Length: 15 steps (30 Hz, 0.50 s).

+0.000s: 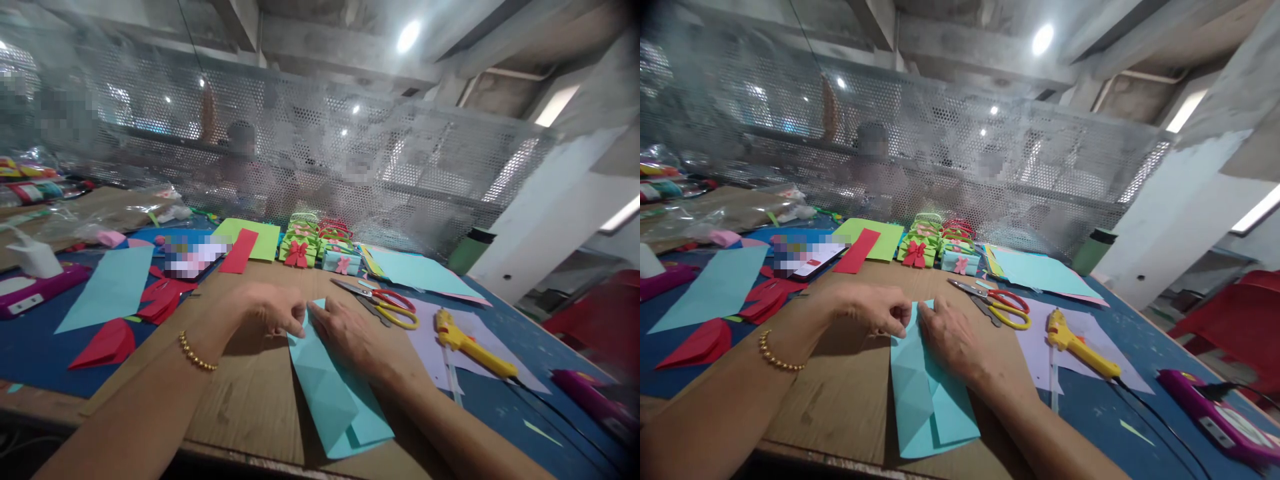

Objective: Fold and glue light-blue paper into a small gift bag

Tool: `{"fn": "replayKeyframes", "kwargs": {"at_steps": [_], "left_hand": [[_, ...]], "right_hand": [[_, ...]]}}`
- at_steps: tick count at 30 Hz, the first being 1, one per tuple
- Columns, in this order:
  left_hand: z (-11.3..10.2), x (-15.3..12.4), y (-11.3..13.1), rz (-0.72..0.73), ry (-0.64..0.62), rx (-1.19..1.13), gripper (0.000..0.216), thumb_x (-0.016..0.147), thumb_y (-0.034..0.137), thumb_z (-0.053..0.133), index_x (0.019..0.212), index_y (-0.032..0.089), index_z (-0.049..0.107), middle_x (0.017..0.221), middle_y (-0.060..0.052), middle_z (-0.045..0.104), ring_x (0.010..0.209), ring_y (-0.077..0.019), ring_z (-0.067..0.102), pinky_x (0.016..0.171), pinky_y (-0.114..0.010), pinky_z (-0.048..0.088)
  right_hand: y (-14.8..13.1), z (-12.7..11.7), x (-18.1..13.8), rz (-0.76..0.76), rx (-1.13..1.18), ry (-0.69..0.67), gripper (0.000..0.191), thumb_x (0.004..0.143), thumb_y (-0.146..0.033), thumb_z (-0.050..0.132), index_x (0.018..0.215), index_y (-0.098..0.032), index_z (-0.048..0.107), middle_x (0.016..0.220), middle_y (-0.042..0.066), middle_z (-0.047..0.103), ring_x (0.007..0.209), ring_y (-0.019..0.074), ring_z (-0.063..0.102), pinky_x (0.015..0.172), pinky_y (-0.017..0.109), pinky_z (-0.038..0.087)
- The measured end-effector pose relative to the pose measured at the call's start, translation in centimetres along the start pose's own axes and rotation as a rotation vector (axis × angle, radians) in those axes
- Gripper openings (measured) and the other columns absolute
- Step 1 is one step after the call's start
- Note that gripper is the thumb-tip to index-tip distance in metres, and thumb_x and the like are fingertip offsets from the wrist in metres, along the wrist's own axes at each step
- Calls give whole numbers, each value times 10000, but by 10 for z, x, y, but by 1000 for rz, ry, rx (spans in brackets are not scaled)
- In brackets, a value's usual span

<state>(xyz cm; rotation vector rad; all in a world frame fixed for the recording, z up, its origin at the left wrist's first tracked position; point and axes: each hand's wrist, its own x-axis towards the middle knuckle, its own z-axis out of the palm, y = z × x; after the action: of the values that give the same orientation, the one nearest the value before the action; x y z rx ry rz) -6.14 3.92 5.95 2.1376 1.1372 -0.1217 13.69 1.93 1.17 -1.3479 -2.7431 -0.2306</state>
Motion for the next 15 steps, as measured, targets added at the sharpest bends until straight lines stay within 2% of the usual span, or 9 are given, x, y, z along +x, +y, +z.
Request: {"fn": "replayKeyframes", "kwargs": {"at_steps": [6,11,15], "left_hand": [[3,3,-1,-15,0,-34,117,744,290,617,791,190,578,660,11,594,602,-156,577,558,-259,449],[3,2,0,-34,8,-49,118,743,273,601,816,189,563,675,17,587,562,-136,551,558,-264,459],[3,0,0,-21,7,-46,104,743,260,591,812,189,560,675,16,589,565,-134,556,553,-259,454]], "right_hand": [[3,5,2,-40,10,-2,226,991,-192,407,1115,-181,596,936,76,574,740,167,495,640,288,293],[8,13,4,-13,48,33,177,983,-198,434,1025,-167,603,927,65,597,766,153,518,674,275,319],[6,8,3,-10,66,54,192,990,-192,425,1013,-164,613,916,62,589,753,148,494,670,274,304]]}}
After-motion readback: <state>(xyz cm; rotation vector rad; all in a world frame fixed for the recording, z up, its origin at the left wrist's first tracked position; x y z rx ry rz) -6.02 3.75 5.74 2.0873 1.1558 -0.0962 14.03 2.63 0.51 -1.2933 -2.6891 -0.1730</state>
